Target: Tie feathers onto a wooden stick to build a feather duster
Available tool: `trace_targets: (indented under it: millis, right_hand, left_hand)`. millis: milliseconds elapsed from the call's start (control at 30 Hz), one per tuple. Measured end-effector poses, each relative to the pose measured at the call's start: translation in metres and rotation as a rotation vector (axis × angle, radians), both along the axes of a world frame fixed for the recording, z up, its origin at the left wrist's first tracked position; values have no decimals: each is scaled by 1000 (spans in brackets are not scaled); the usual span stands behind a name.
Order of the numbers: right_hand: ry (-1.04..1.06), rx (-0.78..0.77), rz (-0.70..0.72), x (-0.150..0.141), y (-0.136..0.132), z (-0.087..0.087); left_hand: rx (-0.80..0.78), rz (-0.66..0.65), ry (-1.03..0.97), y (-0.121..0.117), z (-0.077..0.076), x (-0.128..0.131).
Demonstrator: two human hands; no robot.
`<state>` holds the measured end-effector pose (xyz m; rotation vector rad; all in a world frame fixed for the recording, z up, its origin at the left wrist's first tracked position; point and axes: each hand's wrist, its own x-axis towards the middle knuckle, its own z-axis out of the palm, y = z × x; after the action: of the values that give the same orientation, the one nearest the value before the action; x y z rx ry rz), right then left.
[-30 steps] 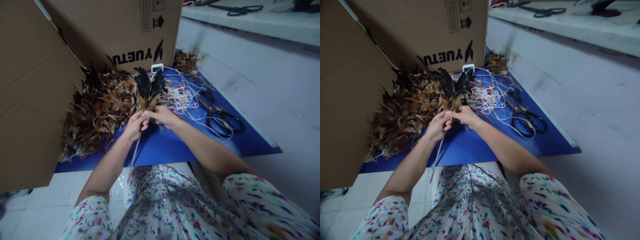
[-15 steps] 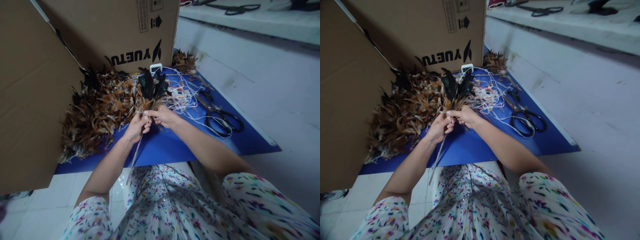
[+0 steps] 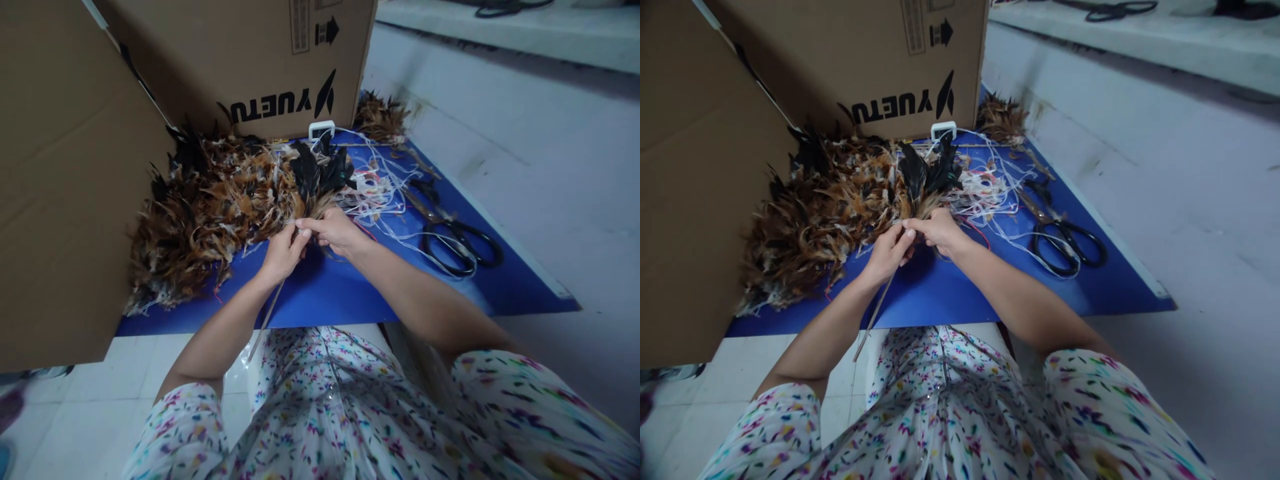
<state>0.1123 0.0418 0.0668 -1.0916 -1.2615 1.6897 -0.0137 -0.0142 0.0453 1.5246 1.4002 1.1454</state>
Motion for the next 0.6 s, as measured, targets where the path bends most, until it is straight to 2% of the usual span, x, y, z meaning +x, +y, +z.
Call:
trace_targets:
  millis: [100,300,600]
  right_hand:
    - [-8,-5,-17,-1,-1,0]
    - [-31,9,-28,-3,-3,-2]
    - [-13,-44,61,2,-1,10]
  left_hand:
    - [-25,-39,-52,0,0,0]
    - [-181,-48,-191,0,8,2]
    - [-192,-18,-201,-2,11,4]
